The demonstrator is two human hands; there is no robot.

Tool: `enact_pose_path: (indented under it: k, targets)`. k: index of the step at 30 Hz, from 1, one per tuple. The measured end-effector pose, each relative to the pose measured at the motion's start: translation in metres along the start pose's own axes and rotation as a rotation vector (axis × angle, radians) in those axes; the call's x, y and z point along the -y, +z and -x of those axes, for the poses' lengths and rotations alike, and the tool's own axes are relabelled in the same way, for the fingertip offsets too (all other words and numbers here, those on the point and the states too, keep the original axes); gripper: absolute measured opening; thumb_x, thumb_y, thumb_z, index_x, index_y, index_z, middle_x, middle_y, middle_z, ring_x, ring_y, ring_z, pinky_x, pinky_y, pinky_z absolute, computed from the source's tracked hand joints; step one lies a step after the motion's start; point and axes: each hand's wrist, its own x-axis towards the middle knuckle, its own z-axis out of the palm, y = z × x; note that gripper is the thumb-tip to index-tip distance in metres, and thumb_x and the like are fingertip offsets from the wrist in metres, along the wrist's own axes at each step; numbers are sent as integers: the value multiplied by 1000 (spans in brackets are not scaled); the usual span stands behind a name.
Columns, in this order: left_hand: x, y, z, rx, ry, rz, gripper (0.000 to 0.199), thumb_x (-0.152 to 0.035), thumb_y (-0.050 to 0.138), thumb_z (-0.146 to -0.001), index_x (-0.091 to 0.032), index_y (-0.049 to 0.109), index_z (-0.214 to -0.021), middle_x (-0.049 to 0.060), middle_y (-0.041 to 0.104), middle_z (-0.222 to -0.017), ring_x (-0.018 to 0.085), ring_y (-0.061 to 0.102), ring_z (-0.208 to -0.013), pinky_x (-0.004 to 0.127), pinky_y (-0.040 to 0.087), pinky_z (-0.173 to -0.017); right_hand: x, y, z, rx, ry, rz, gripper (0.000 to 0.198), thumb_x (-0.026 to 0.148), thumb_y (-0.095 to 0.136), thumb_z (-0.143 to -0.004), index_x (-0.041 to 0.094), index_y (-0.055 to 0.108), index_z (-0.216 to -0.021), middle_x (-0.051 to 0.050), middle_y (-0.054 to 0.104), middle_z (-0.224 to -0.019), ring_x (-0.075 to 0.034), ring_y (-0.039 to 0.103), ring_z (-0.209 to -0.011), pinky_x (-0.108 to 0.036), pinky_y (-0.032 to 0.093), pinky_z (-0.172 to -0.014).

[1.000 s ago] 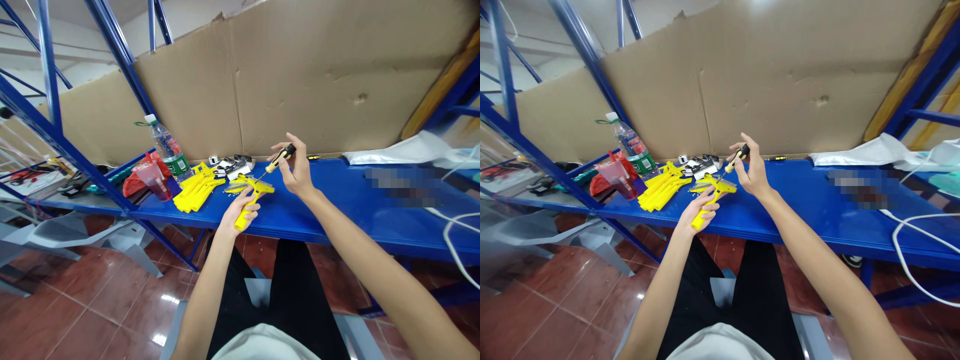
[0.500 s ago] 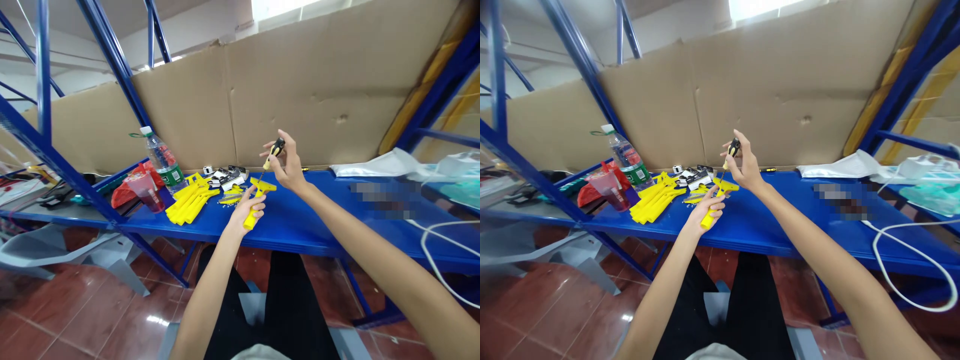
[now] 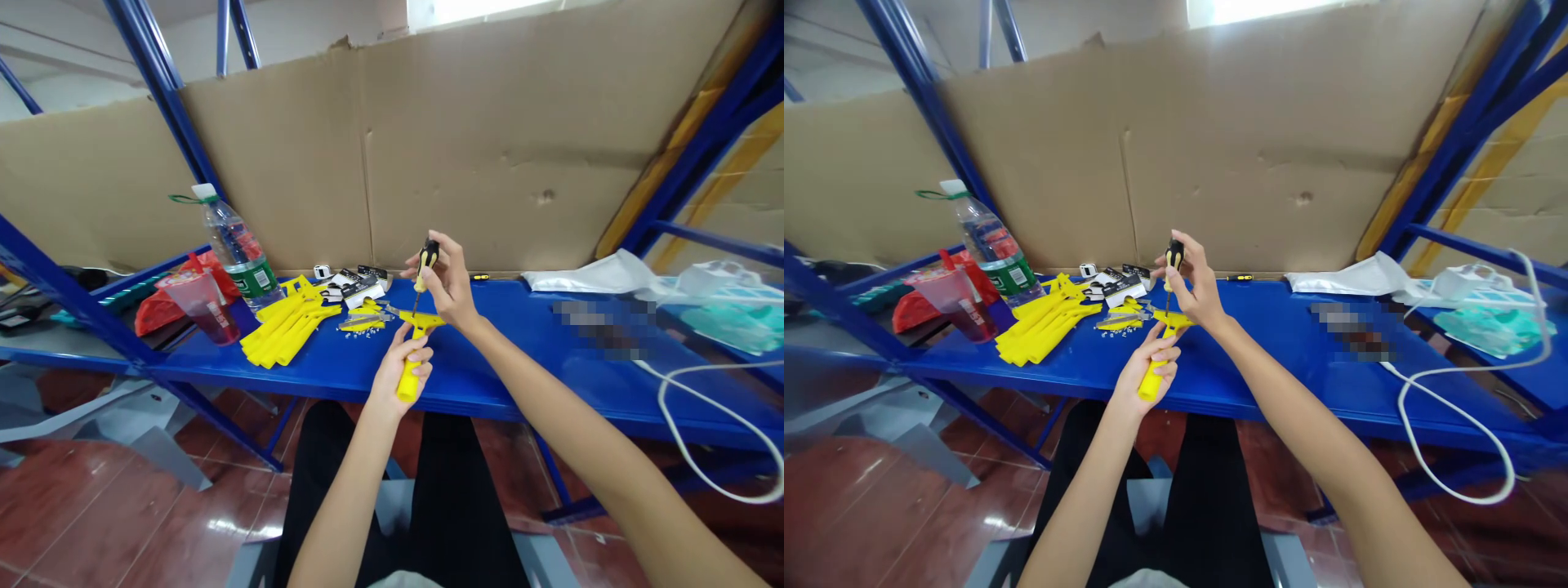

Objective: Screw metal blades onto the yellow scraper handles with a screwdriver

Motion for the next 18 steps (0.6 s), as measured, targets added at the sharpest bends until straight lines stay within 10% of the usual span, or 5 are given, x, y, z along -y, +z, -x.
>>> enact_pose_path:
  k: [18]
  targets:
    - [0, -1, 5, 18, -5, -41, 59, 3, 68, -90, -29, 56, -139, 10, 70, -130, -1, 44, -50, 10, 31, -40, -1, -5, 2, 6, 98, 104, 94, 80, 55, -104, 49, 7, -179, -9, 67, -155, -30, 83, -104, -50, 73, -84]
